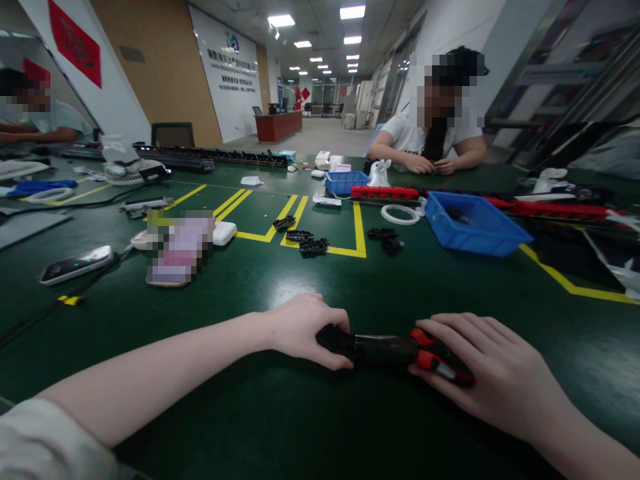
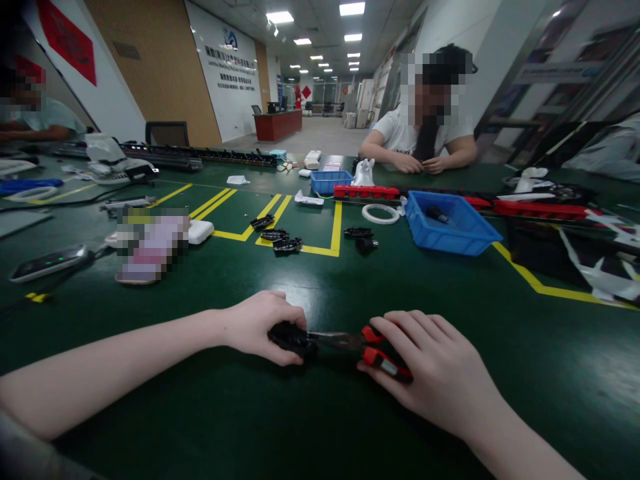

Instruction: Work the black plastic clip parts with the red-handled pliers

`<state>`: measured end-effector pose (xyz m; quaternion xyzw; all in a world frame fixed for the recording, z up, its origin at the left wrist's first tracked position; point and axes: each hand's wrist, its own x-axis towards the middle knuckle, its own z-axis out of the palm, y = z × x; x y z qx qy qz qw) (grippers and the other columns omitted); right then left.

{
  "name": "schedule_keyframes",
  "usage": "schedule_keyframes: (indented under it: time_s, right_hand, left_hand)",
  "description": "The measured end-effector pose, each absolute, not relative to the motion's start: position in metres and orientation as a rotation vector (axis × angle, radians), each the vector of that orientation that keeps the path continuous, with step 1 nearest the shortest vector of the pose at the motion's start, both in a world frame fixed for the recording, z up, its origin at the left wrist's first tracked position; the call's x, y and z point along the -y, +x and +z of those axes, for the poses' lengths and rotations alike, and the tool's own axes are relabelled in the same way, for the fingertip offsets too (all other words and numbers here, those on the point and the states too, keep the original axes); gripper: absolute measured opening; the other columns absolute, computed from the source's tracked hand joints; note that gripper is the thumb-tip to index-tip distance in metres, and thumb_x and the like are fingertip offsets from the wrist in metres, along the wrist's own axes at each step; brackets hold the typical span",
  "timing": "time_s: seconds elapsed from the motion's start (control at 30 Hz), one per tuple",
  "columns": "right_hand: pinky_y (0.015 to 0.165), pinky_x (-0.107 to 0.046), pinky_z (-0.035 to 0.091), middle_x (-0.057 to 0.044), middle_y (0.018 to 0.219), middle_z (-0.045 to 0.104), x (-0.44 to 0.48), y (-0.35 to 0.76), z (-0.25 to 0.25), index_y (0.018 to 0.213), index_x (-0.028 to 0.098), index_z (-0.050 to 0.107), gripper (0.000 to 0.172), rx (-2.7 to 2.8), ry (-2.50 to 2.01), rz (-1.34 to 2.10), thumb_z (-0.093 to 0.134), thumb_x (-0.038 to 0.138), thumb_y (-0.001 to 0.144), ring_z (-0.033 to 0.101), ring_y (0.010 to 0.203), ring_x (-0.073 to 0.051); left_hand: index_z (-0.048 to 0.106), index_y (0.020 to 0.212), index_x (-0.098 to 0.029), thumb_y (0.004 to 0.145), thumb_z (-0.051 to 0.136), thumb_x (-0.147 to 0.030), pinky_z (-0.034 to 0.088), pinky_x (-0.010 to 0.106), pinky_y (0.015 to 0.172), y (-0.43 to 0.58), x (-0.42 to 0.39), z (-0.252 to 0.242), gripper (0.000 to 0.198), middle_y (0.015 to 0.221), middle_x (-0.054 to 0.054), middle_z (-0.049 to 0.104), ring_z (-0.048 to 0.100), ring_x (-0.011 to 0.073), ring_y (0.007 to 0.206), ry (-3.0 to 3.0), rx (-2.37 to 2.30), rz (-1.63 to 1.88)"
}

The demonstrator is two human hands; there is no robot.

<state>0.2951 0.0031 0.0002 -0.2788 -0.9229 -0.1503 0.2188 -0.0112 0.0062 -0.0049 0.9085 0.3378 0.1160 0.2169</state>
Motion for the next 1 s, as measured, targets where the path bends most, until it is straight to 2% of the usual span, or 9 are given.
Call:
schedule_keyframes:
  time_s: [0.33, 0.53, 0.63, 0.77, 1.0]
  right_hand:
    - [0.075, -0.042, 0.051, -0.011, 0.102, 0.069, -0.007, 0.299, 0.003, 0.112, 0.020, 0.061, 0.039, 2.519, -0.826, -0.390, 0.064, 0.046, 0.082, 0.066, 0.089, -0.027]
    - [0.072, -0.039, 0.054, -0.010, 0.102, 0.068, -0.013, 0.306, 0.003, 0.112, 0.021, 0.061, 0.040, 2.502, -0.897, -0.307, 0.065, 0.046, 0.082, 0.066, 0.087, -0.026]
    - [0.072, -0.037, 0.054, -0.010, 0.103, 0.068, -0.015, 0.306, 0.003, 0.112, 0.020, 0.060, 0.039, 2.500, -0.887, -0.322, 0.065, 0.045, 0.082, 0.066, 0.087, -0.024]
    - [0.073, -0.036, 0.054, -0.011, 0.105, 0.067, -0.013, 0.307, 0.002, 0.117, 0.019, 0.058, 0.043, 2.505, -0.845, -0.321, 0.067, 0.043, 0.081, 0.065, 0.089, -0.023]
    - [0.077, -0.040, 0.054, -0.010, 0.108, 0.067, -0.005, 0.305, -0.004, 0.118, 0.023, 0.058, 0.042, 2.435, -0.904, -0.189, 0.062, 0.047, 0.084, 0.065, 0.094, -0.025]
  left_hand:
    - [0.061, 0.093, -0.020, 0.080, 0.066, -0.056, 0.040, 0.029, 0.074, -0.011, -0.004, -0.005, 0.039, 0.073, -0.003, 0.065, 0.062, 0.0150, 0.066, 2.567, -0.866, 0.351]
    - [0.062, 0.109, -0.022, 0.082, 0.065, -0.051, 0.042, 0.028, 0.072, -0.013, -0.002, -0.001, 0.040, 0.102, 0.002, 0.064, 0.062, 0.0169, 0.081, 2.644, -0.795, 0.323]
    - [0.062, 0.118, -0.023, 0.084, 0.065, -0.045, 0.045, 0.029, 0.077, -0.014, -0.002, -0.001, 0.040, 0.114, 0.006, 0.060, 0.062, 0.0198, 0.093, 2.690, -0.718, 0.355]
    - [0.061, 0.120, -0.021, 0.083, 0.066, -0.036, 0.045, 0.032, 0.089, -0.014, -0.001, 0.000, 0.041, 0.119, 0.007, 0.059, 0.059, 0.0223, 0.103, 2.699, -0.656, 0.400]
    - [0.060, 0.120, -0.022, 0.080, 0.062, -0.027, 0.043, 0.035, 0.097, -0.014, 0.000, 0.002, 0.041, 0.122, 0.006, 0.060, 0.057, 0.0234, 0.110, 2.671, -0.641, 0.384]
